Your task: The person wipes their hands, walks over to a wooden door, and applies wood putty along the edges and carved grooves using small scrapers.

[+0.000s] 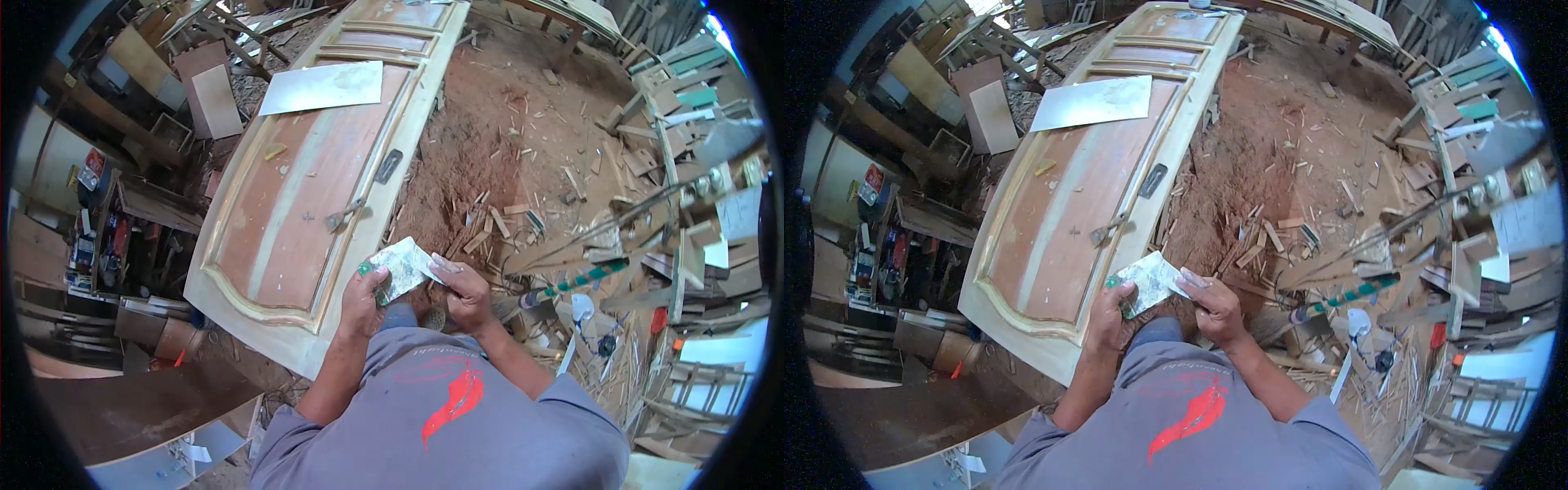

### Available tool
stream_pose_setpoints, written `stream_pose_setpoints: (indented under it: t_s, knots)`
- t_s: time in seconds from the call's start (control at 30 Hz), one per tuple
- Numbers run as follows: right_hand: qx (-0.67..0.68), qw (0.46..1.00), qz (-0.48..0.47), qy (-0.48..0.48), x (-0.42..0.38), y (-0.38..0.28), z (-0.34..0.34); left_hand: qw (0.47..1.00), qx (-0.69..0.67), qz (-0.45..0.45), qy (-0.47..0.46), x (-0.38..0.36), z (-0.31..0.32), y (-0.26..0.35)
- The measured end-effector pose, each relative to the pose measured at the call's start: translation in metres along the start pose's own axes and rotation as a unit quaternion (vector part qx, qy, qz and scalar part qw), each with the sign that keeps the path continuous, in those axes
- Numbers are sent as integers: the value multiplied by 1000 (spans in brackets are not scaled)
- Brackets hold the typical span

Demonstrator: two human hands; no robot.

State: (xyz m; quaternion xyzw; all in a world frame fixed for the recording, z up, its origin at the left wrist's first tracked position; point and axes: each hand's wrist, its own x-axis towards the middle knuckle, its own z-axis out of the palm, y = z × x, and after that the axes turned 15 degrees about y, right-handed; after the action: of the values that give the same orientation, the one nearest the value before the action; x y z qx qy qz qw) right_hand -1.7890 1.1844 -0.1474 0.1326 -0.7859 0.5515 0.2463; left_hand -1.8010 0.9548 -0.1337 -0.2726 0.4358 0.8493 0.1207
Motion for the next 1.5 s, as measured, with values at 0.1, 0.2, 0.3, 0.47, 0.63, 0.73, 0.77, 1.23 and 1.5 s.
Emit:
stream_pose_setpoints:
  t_s: [0.1, 0.2, 0.3, 0.47, 0.63, 0.73, 0.77, 1.23, 1.5]
  knots:
    - [-28, 999, -9, -18, 30, 30, -4, 999, -42, 4, -1, 32, 17, 5]
    - [-74, 996, 7, -48, 59, 77, -8, 990, -135, -32, -4, 67, 39, 22]
    - [41, 970, 241, 8, 95, 111, -12, 996, -81, 31, -27, 114, 79, 46]
    - [390, 827, 399, 68, 231, 157, -37, 984, -59, -45, -163, 238, 133, 79]
    - [468, 773, 427, -14, 327, 213, -22, 971, -44, -118, -203, 310, 197, 99]
    - [501, 740, 441, -85, 363, 236, -20, 966, -31, -110, -232, 339, 228, 127]
    - [485, 740, 458, -80, 374, 246, -21, 967, -32, -102, -232, 349, 236, 134]
    - [166, 895, 396, -121, 581, 403, -59, 954, 1, 293, 68, 491, 364, 151]
    - [301, 787, 529, -98, 663, 444, -58, 874, 89, 431, 207, 555, 451, 110]
